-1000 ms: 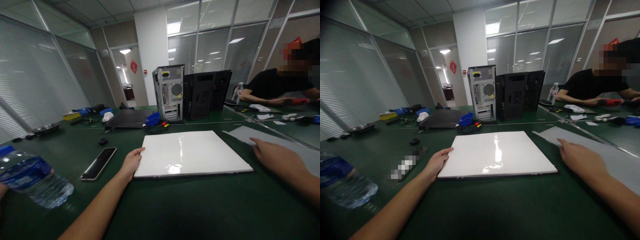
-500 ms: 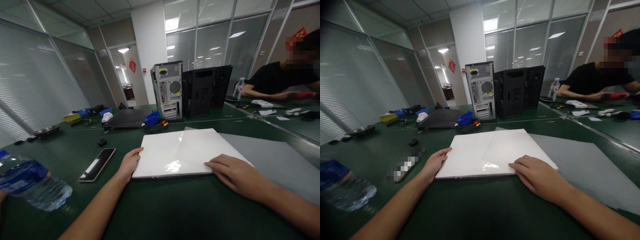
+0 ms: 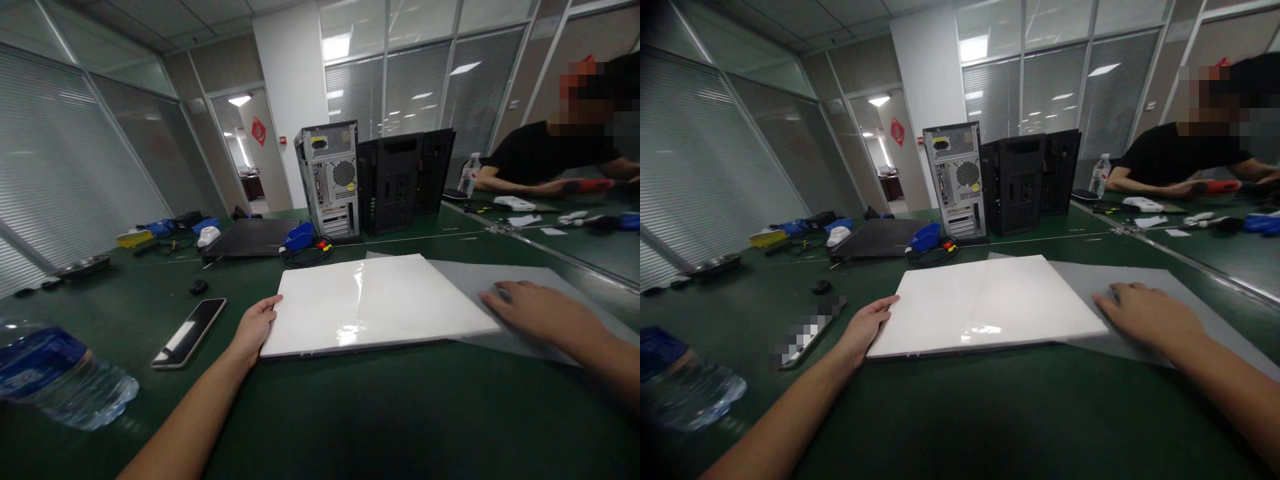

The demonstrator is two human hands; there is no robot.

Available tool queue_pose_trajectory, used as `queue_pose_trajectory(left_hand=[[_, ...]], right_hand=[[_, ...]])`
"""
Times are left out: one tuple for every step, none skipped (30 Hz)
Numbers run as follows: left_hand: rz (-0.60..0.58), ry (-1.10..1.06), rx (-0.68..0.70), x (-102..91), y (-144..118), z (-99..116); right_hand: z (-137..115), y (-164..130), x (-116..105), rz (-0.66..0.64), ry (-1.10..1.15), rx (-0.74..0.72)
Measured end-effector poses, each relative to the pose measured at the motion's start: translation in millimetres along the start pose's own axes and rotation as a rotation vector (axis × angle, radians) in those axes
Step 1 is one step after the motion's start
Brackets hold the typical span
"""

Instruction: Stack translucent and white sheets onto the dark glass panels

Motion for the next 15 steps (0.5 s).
queue_pose_trajectory(left_hand=[[-0.002, -0.002, 0.003, -0.2, 1, 0], [-0.007, -0.005, 0.006, -0.5, 1, -1], [-0.011, -0.007, 0.007, -0.9, 2, -2], [-0.017, -0.01, 0.008, -1.3, 4, -4], [-0.026, -0.015, 0.01, -1.7, 5, -5], [-0.036, -0.024, 0.013, -2.0, 6, -6], [-0.046, -0.034, 0.017, -2.3, 8, -7], [-0.053, -0.043, 0.019, -2.5, 8, -8], [-0.056, -0.05, 0.02, -2.7, 9, -9], [-0.056, -0.054, 0.02, -2.9, 10, -10], [-0.053, -0.055, 0.019, -3.1, 10, -10], [-0.049, -0.053, 0.016, -3.3, 10, -10], [-0.048, -0.053, 0.016, -3.4, 10, -10], [-0.048, -0.053, 0.018, -3.6, 10, -10], [-0.047, -0.052, 0.022, -3.7, 10, -10]], right_hand=[[-7, -1, 0, -0.008, 0.048, -0.057], [-15, -3, -1, -0.016, 0.098, -0.123], [-23, -5, -2, -0.018, 0.139, -0.183], [-29, -7, -3, -0.014, 0.163, -0.229], [-34, -9, -4, 0.0, 0.167, -0.25], [-37, -10, -5, 0.018, 0.154, -0.246], [-37, -11, -5, 0.035, 0.128, -0.222], [-36, -11, -4, 0.043, 0.1, -0.191], [-34, -10, -3, 0.039, 0.079, -0.167], [-32, -10, -1, 0.021, 0.073, -0.156], [-31, -10, 0, -0.003, 0.085, -0.158], [-31, -10, 1, -0.028, 0.117, -0.175], [-33, -10, 1, -0.045, 0.158, -0.201], [-35, -11, 1, -0.043, 0.193, -0.231], [-37, -12, 1, -0.029, 0.219, -0.261]])
Point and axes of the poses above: each hand's wrist, its own y-axis towards the middle knuckle, its own x-axis out of the palm, z = x × y, the point moved 1 cm from there along y, towards the middle knuckle, and after that the axes turned 6 degrees about y, right-handed, at the moved point
